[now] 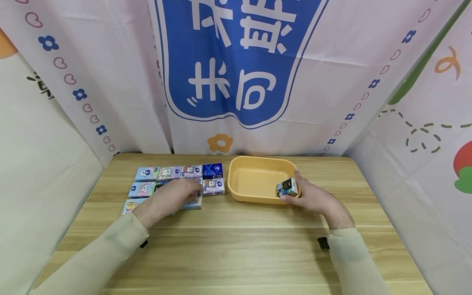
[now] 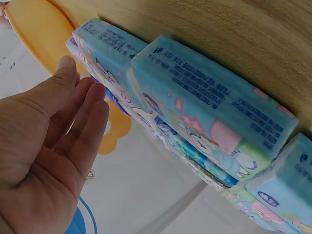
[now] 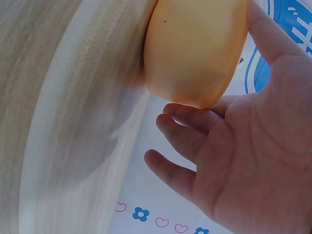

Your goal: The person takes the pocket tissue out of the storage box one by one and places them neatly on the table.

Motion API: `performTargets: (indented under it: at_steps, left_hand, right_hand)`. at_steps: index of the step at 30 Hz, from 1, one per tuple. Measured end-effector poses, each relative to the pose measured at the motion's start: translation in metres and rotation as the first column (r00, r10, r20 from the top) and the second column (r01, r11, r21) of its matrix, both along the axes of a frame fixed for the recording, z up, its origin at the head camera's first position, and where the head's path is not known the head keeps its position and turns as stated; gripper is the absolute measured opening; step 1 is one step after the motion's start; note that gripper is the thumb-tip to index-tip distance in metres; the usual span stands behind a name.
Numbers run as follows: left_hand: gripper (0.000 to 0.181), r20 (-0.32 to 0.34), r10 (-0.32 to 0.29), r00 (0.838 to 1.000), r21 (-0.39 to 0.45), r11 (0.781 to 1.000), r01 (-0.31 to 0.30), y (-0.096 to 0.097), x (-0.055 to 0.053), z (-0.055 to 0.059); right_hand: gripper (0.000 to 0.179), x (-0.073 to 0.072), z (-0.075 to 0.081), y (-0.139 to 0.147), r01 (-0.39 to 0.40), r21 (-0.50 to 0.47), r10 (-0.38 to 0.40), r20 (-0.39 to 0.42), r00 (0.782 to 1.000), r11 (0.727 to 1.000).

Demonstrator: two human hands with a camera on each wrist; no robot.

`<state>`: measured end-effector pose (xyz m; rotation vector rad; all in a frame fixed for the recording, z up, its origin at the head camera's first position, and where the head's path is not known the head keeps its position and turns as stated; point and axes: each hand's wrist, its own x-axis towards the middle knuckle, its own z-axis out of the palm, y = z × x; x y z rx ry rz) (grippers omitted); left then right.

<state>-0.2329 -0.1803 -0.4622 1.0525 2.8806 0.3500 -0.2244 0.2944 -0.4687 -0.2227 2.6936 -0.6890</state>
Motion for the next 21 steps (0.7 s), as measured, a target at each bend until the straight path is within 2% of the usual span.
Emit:
performTargets:
  at_steps: [5, 15, 21]
  left_hand:
    - [0.019, -0.002, 0.013, 1.000, -0.009, 1.000, -0.013, 0.008, -0.002, 0.002]
    - [0.029, 0.024, 0.063, 0.998, 0.035, 0.997, -0.064, 0.047, -0.004, 0.011]
    - [0.029, 0.015, 0.038, 0.999, 0.101, 0.994, -0.040, 0.070, -0.007, 0.017]
  right_hand:
    - [0.133, 0.000, 0.000, -0.001, -0.006, -0.003, 0.006, -0.005, 1.000, 1.000]
    - [0.133, 0.001, 0.000, -0.001, -0.010, 0.000, 0.010, -0.005, 1.000, 1.000]
    - [0.134, 0.001, 0.000, -0.001, -0.012, -0.006, 0.012, -0.005, 1.000, 1.000]
